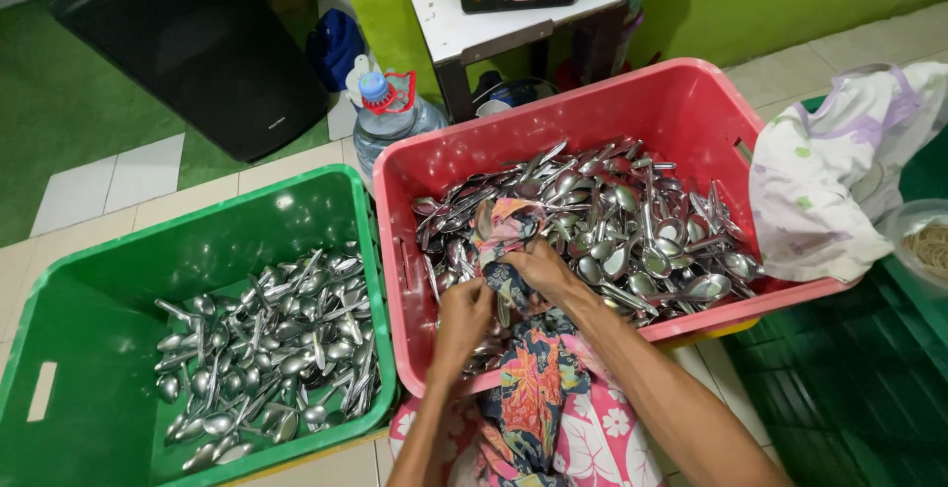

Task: Wipe individual spoons with a cloth and move them from a red bin to a green bin.

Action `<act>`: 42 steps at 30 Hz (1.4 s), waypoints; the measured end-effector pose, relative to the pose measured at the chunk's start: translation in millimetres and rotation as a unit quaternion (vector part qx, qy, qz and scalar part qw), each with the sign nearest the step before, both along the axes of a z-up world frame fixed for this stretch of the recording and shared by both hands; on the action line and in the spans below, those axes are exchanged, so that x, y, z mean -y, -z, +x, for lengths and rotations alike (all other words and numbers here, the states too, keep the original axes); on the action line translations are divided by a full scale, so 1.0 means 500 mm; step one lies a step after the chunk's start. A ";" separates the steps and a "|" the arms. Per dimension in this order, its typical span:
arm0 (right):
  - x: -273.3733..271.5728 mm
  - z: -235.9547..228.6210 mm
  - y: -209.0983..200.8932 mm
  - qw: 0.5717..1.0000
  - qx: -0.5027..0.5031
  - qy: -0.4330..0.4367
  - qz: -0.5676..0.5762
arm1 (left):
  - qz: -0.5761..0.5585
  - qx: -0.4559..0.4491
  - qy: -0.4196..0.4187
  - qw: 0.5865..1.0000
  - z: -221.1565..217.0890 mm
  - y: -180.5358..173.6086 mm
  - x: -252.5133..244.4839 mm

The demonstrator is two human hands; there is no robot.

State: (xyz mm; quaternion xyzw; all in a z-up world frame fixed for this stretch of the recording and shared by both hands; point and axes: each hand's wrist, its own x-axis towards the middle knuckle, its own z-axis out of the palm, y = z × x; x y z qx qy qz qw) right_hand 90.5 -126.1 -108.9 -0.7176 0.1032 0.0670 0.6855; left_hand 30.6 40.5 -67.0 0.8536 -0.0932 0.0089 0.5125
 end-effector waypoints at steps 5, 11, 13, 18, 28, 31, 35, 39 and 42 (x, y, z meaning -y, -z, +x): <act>-0.025 -0.037 -0.144 0.994 0.061 -0.031 0.086 | -0.026 -0.109 -0.062 0.992 0.005 -0.224 -0.030; -0.024 -0.031 -0.134 0.978 0.105 -0.111 0.140 | -0.139 -0.055 -0.018 0.989 0.053 -0.188 0.010; -0.020 -0.035 -0.099 0.979 0.095 -0.115 0.142 | -0.122 -0.042 -0.031 0.991 0.074 -0.141 0.007; -0.021 -0.031 -0.089 0.940 0.135 -0.262 0.170 | -0.209 -0.028 -0.158 0.965 0.121 -0.162 -0.001; -0.046 -0.051 -0.159 0.987 -0.019 -0.058 -0.148 | -0.298 -0.031 -0.251 0.920 0.181 -0.176 -0.070; -0.035 -0.032 -0.144 0.928 0.310 -0.072 -0.194 | -0.376 -0.045 -0.160 0.912 0.133 -0.169 -0.005; -0.059 -0.093 -0.259 0.887 0.434 -0.109 -0.113 | -0.344 -0.042 -0.129 0.929 0.100 -0.160 0.063; -0.052 -0.088 -0.110 0.828 0.408 -0.137 -0.358 | -0.402 -0.009 -0.190 0.895 0.189 -0.117 0.016; -0.052 -0.077 -0.098 0.870 0.357 -0.069 -0.333 | -0.222 0.070 -0.228 0.945 0.216 -0.180 -0.090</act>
